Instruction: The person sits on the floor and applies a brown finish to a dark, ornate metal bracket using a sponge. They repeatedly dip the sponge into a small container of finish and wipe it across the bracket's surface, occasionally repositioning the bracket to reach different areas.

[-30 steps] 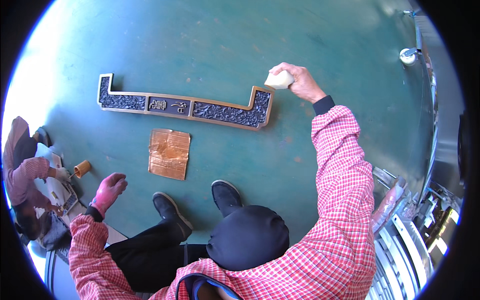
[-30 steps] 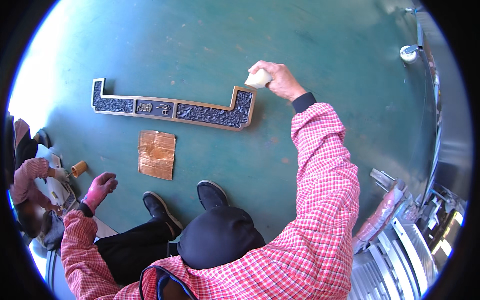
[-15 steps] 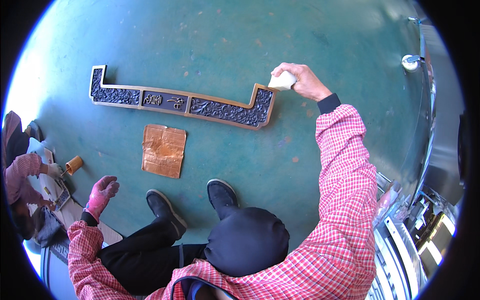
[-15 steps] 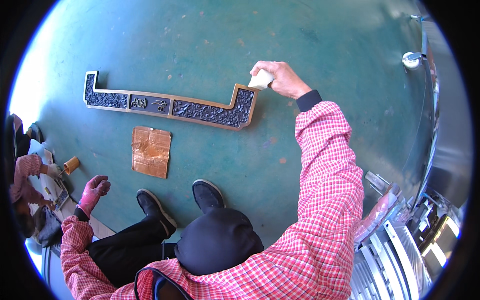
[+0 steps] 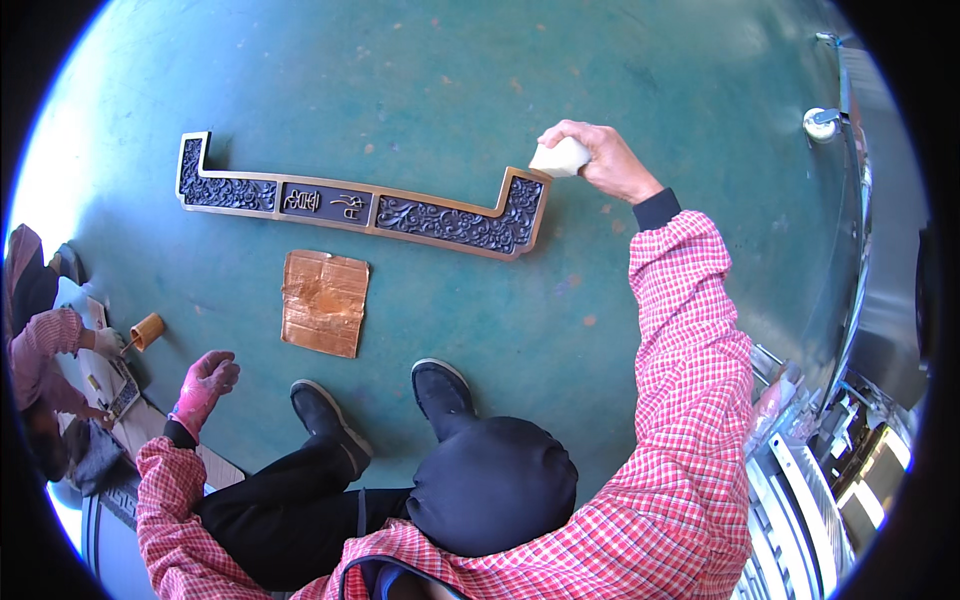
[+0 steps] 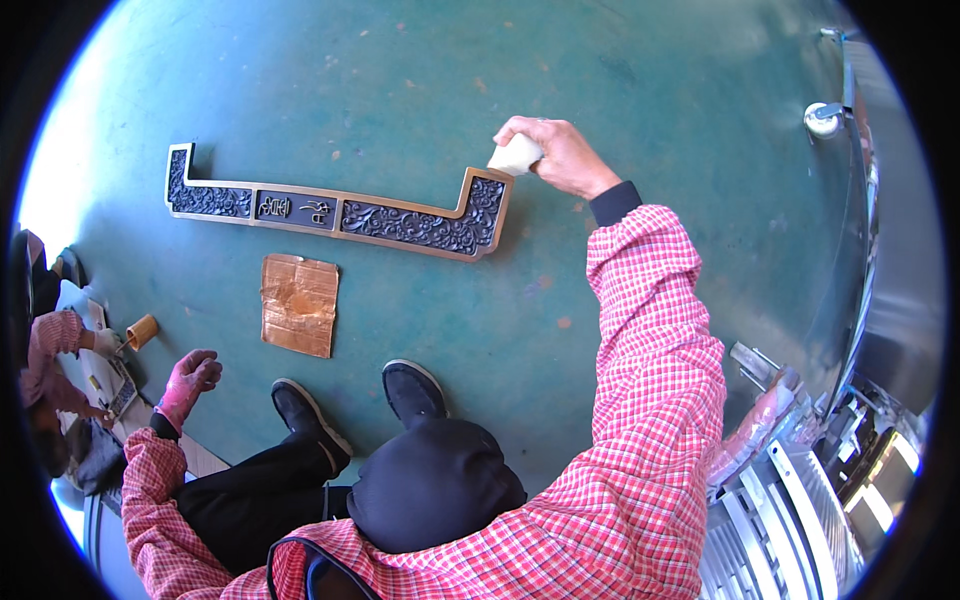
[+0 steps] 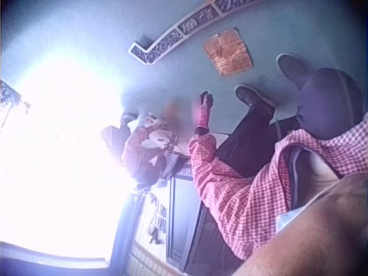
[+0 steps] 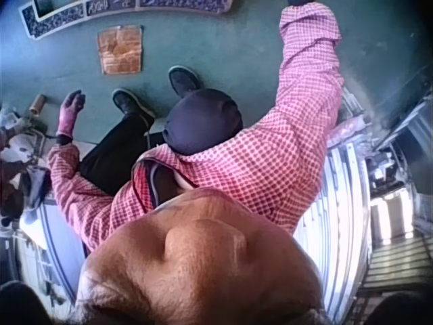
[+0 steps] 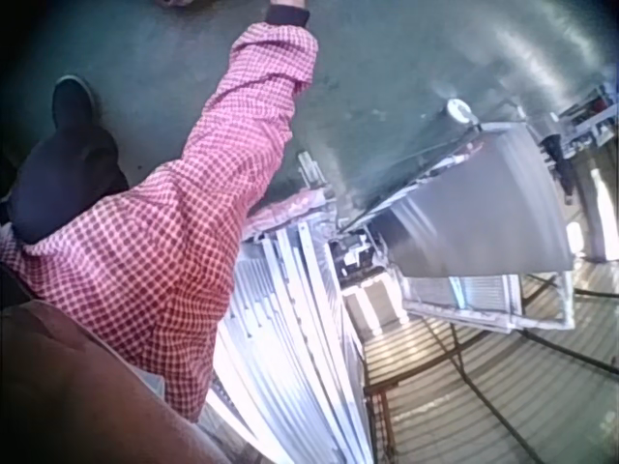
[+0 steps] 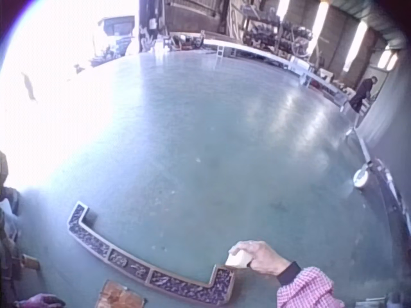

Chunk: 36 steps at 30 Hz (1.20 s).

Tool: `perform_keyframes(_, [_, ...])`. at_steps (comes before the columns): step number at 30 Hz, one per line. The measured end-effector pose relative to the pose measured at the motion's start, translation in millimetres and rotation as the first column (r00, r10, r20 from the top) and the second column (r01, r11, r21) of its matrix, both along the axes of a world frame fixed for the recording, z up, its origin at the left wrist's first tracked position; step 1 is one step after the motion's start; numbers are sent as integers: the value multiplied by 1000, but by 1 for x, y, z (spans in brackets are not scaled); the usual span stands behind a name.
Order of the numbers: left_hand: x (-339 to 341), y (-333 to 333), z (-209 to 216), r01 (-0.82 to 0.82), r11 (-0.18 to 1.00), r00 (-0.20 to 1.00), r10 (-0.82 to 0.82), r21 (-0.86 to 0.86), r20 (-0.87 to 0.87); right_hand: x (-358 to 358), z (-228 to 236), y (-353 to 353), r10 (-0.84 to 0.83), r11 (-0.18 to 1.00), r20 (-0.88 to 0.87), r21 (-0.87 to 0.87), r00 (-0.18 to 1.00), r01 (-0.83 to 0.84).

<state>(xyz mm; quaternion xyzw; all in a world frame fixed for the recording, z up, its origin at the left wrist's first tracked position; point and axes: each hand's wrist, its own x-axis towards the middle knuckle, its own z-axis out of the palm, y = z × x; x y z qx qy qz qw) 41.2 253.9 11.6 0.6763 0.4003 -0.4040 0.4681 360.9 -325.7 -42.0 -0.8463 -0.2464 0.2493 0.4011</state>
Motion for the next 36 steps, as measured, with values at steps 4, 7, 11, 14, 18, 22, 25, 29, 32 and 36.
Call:
perform_keyframes(4, [12, -9, 2, 8, 1000, 1000, -8, 8, 8, 3, -10, 9, 108, 984, 51, -148, 993, -99])
perform_keyframes(7, [15, -10, 4, -17, 1000, 999, 17, -8, 46, 4, -11, 2, 3, 999, -4, -53, 1000, -3])
perform_keyframes(11, [11, -10, 5, 9, 1000, 1000, -8, 14, -14, 2, -14, 0, 83, 989, -26, -120, 996, -86])
perform_keyframes(14, [7, -7, 4, -16, 1000, 1000, 16, -18, -4, 3, -9, -3, -18, 1000, -65, -23, 998, 16])
perform_keyframes(18, [10, -9, 5, 5, 1000, 1000, -5, 7, 4, 0, -14, -6, -24, 998, -88, -59, 996, 19])
perform_keyframes(22, [8, -7, 4, -2, 1000, 1000, 2, -4, -5, 1, -7, -1, -36, 999, -54, 30, 998, 38])
perform_keyframes(25, [10, -10, 7, -3, 1000, 1000, 3, -5, -6, 1, -16, 1, 43, 999, 19, -31, 999, -42])
perform_keyframes(29, [8, -8, 8, -14, 1000, 1000, 14, -11, -1, 5, -14, 11, 25, 1000, 15, -14, 1000, -24])
perform_keyframes(32, [7, -8, 8, -12, 1000, 1000, 12, -3, 0, 8, -13, 15, 66, 995, -20, -77, 998, -67])
perform_keyframes(36, [8, -9, 8, 3, 1000, 1000, -3, 17, -3, 7, -13, 12, 26, 1000, -5, -17, 1000, -26])
